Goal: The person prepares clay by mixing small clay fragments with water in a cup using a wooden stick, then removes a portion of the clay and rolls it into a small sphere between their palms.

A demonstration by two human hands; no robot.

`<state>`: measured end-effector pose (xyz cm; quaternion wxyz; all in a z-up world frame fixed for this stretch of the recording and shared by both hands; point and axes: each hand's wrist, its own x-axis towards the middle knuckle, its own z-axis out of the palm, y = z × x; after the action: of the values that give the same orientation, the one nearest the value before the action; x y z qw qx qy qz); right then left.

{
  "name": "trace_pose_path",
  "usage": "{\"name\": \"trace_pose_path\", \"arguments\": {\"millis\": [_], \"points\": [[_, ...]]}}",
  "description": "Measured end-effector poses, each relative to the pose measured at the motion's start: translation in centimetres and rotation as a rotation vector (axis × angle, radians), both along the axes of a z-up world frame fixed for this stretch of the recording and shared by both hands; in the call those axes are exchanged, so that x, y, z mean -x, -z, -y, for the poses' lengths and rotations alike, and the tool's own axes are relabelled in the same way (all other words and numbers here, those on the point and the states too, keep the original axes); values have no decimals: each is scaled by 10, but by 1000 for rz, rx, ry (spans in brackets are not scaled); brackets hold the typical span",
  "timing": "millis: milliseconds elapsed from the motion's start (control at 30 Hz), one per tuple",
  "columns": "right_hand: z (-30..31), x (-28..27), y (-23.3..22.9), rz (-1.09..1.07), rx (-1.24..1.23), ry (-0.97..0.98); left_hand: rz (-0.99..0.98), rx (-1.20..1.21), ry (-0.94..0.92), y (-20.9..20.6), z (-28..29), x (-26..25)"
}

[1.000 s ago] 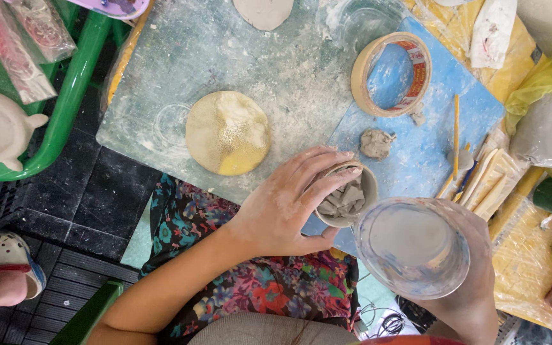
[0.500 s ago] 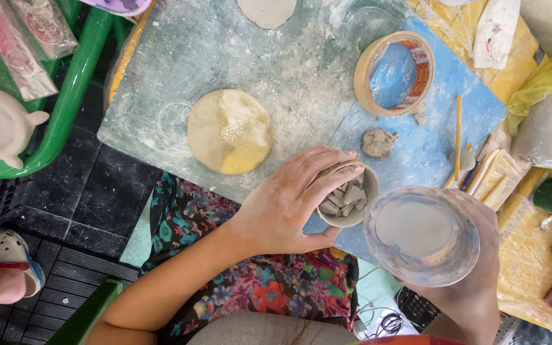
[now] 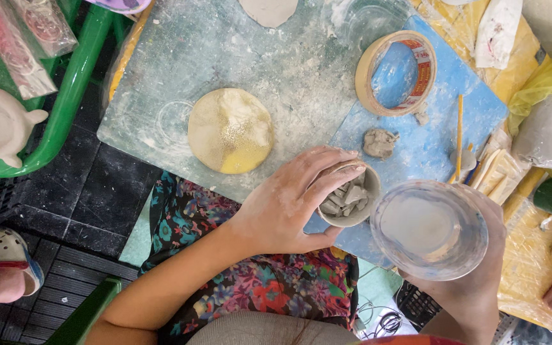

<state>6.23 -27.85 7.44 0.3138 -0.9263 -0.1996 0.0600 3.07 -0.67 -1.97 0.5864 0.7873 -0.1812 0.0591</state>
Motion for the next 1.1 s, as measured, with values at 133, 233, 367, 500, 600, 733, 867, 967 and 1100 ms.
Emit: {"name": "trace_pose_path", "arguments": {"millis": [133, 233, 367, 500, 600, 733, 867, 967, 1100], "points": [[-1, 1, -1, 10, -87, -1, 40, -12, -24, 2, 2, 2], [-1, -3, -1, 28, -13, -13, 124, -85, -49, 2, 3, 3], [-3, -7, 1, 35, 35, -31, 177, -225, -67, 3, -2, 5], [-3, -7, -1, 38, 66, -42, 188, -202, -83, 2, -3, 8], [-2, -6, -1, 41, 76, -43, 216, -225, -118, 1, -2, 8], [-2, -6, -1, 41, 84, -47, 200, -214, -153, 0, 1, 7], [-2, -6, -2, 40, 98, -54, 176, -229, -136, 4, 0, 7], [-3, -6, -1, 38, 102, -58, 199, -224, -139, 10, -1, 10], [-3, -5, -1, 34, 109, -59, 233, -229, -210, 13, 4, 13]]}}
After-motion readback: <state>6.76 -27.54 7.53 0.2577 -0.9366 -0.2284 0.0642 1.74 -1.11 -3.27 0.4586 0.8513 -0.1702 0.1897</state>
